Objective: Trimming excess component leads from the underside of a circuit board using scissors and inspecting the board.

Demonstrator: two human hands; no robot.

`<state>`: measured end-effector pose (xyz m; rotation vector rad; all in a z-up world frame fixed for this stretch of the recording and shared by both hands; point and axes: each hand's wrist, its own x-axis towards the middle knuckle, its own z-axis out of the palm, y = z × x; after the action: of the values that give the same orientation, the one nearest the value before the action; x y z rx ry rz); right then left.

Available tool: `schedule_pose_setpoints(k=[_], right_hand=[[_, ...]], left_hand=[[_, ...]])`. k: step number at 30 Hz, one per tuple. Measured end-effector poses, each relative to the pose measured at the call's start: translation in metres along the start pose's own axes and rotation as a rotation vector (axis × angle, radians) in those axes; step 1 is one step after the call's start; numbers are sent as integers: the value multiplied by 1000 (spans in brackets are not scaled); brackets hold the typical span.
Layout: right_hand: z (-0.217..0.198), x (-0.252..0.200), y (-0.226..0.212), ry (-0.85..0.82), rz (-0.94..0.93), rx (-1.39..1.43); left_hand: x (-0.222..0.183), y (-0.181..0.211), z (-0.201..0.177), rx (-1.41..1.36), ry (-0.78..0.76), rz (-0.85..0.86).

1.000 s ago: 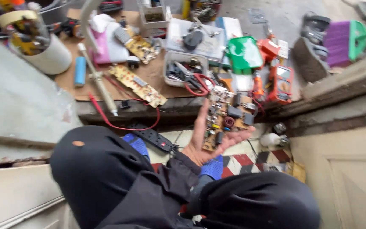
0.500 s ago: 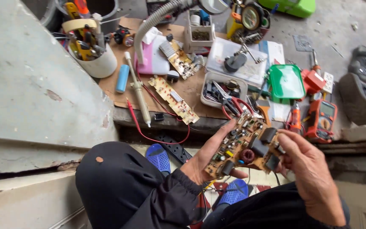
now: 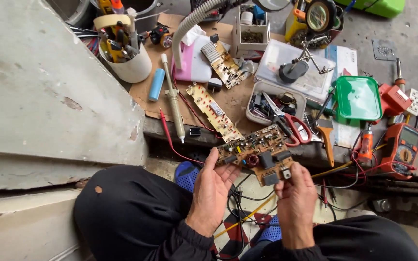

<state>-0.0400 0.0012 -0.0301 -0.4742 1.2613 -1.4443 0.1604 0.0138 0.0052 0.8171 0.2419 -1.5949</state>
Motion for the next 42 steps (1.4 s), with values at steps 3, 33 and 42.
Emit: schedule_pose_setpoints(k=[3,33,42], right_hand=[[-3,-1,23,15,78,44],[11,-4,36,41,239,-183],[22,-10,21,38,103,-507]], left_hand=[[10,-11,-8,84,29,149],[29,-21,-16,394,2,344],[31,-24,-21,375,-71,375]])
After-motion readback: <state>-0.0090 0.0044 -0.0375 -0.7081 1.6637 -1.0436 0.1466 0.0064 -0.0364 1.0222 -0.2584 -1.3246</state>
